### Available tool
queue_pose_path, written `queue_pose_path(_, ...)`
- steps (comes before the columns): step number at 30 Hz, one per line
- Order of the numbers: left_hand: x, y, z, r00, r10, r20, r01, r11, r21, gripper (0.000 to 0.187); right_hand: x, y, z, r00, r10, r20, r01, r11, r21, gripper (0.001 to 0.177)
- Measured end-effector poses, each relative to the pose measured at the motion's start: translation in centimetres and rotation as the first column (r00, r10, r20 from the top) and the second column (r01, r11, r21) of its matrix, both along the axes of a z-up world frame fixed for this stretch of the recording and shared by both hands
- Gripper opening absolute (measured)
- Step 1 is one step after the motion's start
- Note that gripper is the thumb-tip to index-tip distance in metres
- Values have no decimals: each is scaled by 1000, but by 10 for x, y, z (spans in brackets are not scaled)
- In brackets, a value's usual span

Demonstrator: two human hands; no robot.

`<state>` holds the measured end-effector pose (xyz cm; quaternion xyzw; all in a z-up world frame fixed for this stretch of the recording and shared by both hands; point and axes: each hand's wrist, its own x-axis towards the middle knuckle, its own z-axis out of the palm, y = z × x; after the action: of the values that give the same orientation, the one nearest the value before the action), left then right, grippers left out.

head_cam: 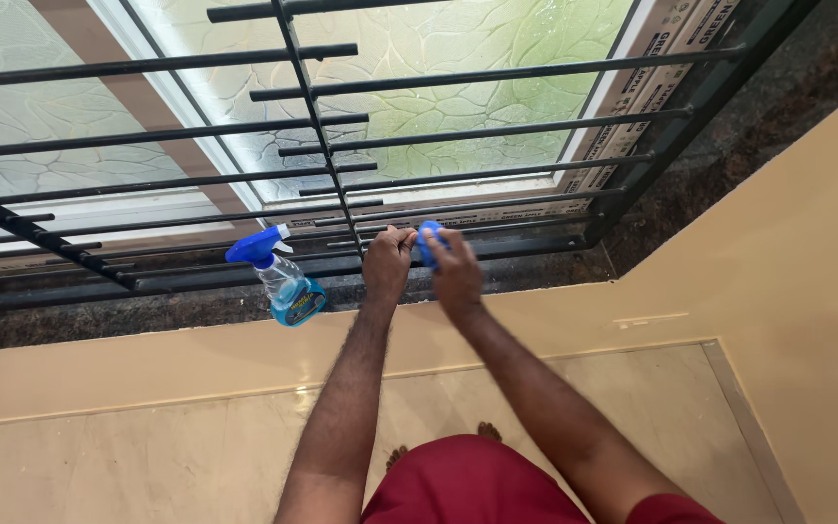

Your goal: The person cleans a window and its frame using a spray bottle and a blue cloth, wiping the glass panes and the metal frame.

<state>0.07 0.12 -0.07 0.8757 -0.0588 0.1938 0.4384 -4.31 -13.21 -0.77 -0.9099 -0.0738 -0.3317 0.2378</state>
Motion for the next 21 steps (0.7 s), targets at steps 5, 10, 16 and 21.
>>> queue_pose_path(5,0,4,2,998,-35,-46,37,998,52,18,4,-11,2,996,25,83,-23,999,-25,58)
queue_pose_path(10,-19,17,-14,971,9,240,1,999,-42,22,1,-50,9,994,7,113,-13,999,46,56)
queue_pose_path(16,-40,24,-33,928,201,312,-121,959,-257,36,9,2,6,990,112,86,-114,993,27,58)
queue_pose_path(21,-35,30,-12,841,270,469,-220,962,-161,56,9,53,13,964,265,26,-266,961,68,54)
